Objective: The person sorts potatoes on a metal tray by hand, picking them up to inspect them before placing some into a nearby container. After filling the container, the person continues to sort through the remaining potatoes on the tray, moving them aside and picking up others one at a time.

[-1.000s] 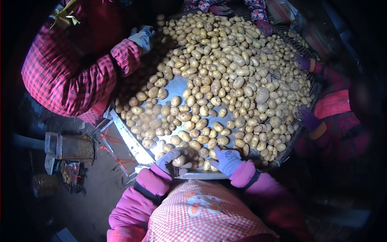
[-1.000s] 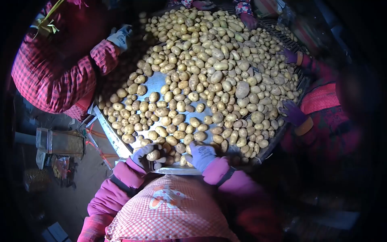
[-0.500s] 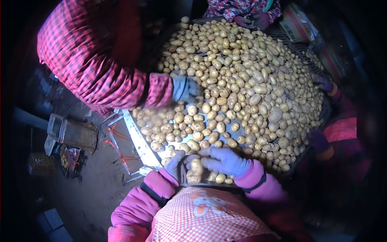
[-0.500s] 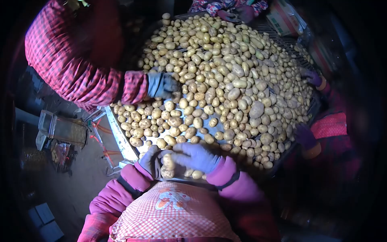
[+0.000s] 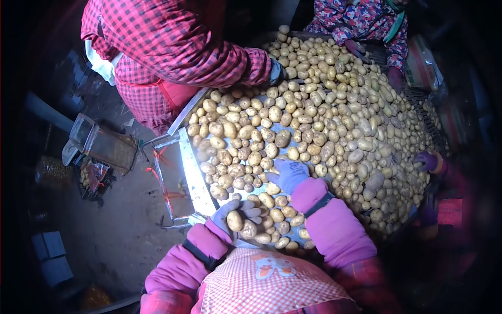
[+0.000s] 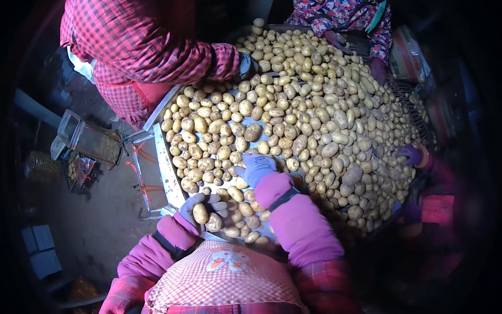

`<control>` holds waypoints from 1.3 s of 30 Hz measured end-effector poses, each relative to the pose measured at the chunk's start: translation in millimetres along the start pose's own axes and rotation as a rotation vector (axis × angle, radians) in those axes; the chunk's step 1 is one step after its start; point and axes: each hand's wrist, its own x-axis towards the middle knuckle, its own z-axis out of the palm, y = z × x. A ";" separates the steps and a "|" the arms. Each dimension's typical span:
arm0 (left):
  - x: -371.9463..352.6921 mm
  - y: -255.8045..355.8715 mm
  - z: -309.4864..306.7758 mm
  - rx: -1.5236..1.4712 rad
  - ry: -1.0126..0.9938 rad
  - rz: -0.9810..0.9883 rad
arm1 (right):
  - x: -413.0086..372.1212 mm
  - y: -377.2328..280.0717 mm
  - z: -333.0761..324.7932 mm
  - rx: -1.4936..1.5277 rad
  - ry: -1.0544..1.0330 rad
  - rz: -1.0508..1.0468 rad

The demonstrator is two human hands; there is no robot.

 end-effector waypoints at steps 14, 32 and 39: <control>-1.7 2.0 11.3 -0.119 -0.021 -0.062 | -15.6 11.7 -24.4 0.278 0.238 -0.094; -3.3 -1.1 13.1 0.064 0.070 -0.039 | 49.8 19.4 -5.7 0.123 0.242 0.051; 5.1 -4.6 8.2 -0.048 0.070 -0.111 | -90.8 18.5 -43.4 1.536 0.345 0.227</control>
